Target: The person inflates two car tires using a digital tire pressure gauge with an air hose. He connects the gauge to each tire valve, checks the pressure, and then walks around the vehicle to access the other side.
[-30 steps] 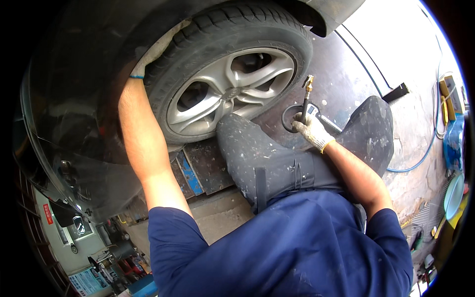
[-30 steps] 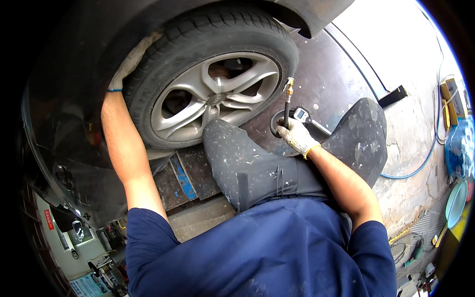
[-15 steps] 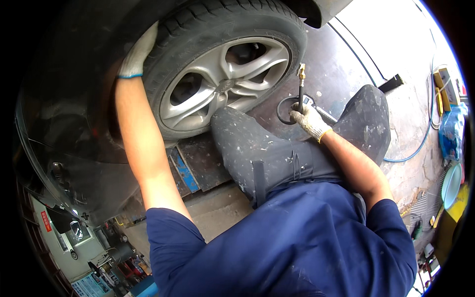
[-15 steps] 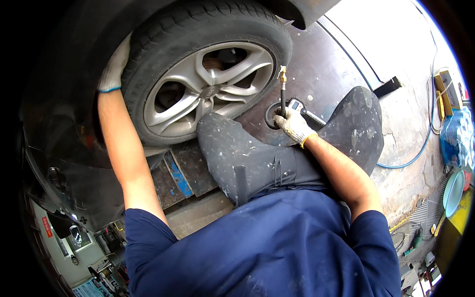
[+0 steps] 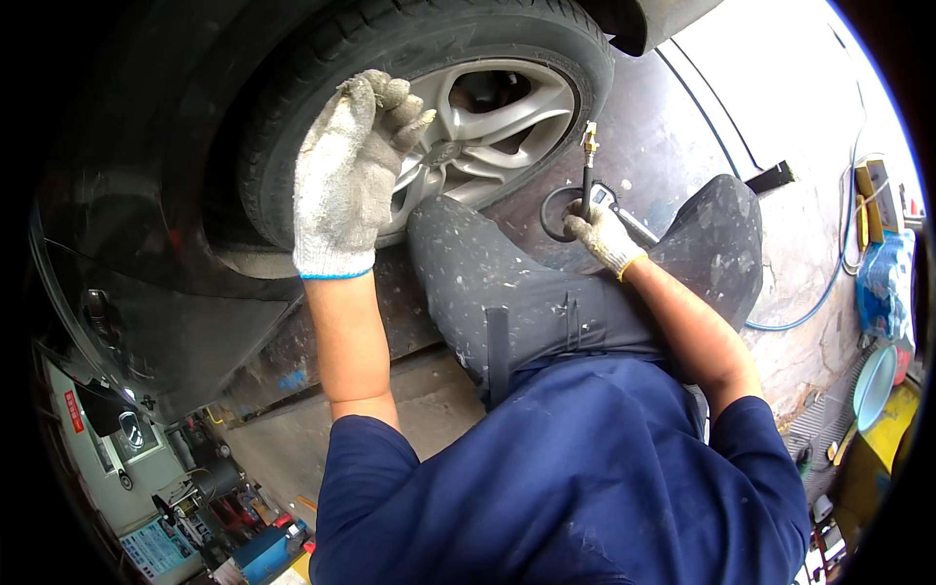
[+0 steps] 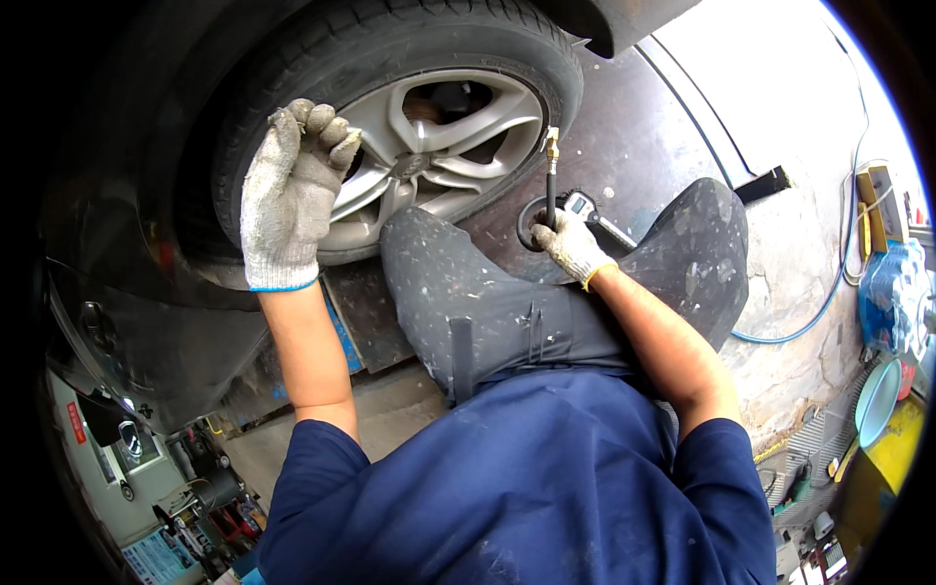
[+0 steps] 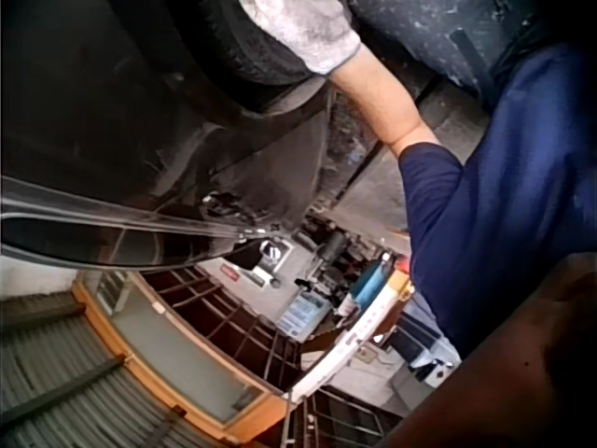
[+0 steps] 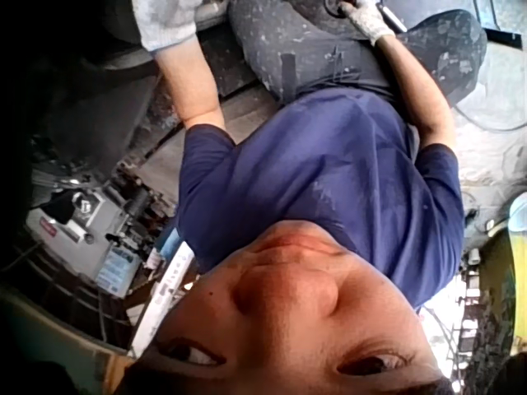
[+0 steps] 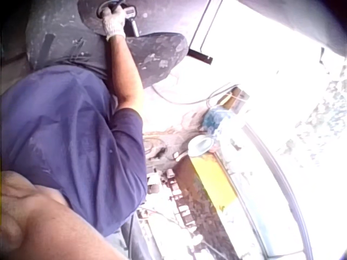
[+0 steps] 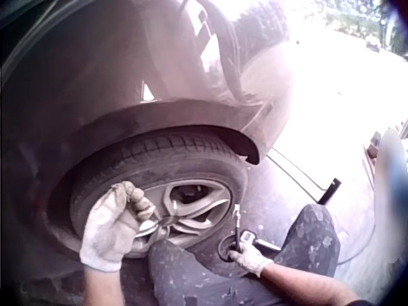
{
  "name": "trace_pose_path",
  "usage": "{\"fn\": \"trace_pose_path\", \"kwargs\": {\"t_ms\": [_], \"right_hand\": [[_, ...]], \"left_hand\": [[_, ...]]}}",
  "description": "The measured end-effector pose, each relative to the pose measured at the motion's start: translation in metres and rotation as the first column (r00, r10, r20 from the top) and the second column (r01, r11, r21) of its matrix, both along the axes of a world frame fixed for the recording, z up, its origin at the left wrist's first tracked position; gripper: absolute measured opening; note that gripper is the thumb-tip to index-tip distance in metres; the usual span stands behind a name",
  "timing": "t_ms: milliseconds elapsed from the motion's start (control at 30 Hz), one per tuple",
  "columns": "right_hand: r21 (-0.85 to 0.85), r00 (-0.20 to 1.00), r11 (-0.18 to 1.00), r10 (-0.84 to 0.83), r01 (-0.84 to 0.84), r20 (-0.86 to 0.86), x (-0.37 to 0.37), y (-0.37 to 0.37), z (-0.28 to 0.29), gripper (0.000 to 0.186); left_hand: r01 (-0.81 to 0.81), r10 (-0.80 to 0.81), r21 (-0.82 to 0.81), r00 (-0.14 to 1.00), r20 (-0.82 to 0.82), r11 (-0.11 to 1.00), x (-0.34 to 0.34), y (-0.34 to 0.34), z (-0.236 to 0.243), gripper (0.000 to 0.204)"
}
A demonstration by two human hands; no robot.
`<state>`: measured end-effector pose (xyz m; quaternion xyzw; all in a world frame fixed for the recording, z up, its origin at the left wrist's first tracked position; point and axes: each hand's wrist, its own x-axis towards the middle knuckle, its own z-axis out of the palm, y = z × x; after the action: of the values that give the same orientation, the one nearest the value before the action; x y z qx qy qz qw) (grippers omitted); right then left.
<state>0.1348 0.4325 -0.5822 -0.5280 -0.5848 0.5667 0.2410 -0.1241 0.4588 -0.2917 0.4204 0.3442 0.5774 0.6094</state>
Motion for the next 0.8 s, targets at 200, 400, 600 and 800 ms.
{"fn": "trace_pose_path", "kwargs": {"t_ms": [200,400,600,800], "right_hand": [[0.019,0.999,0.999,-0.032,0.033,-0.015,0.007,0.001,0.009,0.028],[-0.007,0.999,1.0,0.002,-0.002,-0.048,0.005,-0.004,0.015,0.03],[0.211,0.993,0.977,0.009,-0.033,0.115,0.002,-0.005,0.001,0.025],[0.063,0.992,0.991,-0.118,0.115,0.043,0.014,-0.008,-0.01,0.029]], "left_hand": [[-0.003,-0.006,-0.064,0.989,-0.148,0.998,0.026,0.004,-0.022,0.021],[0.471,-0.119,-0.356,-0.461,-0.88,0.807,0.047,-0.039,-0.133,0.029],[0.733,-0.021,0.009,0.032,-0.999,0.68,0.156,0.031,-0.062,0.024],[0.344,0.365,0.601,0.549,-0.752,0.721,0.329,0.125,0.015,0.11]]}}
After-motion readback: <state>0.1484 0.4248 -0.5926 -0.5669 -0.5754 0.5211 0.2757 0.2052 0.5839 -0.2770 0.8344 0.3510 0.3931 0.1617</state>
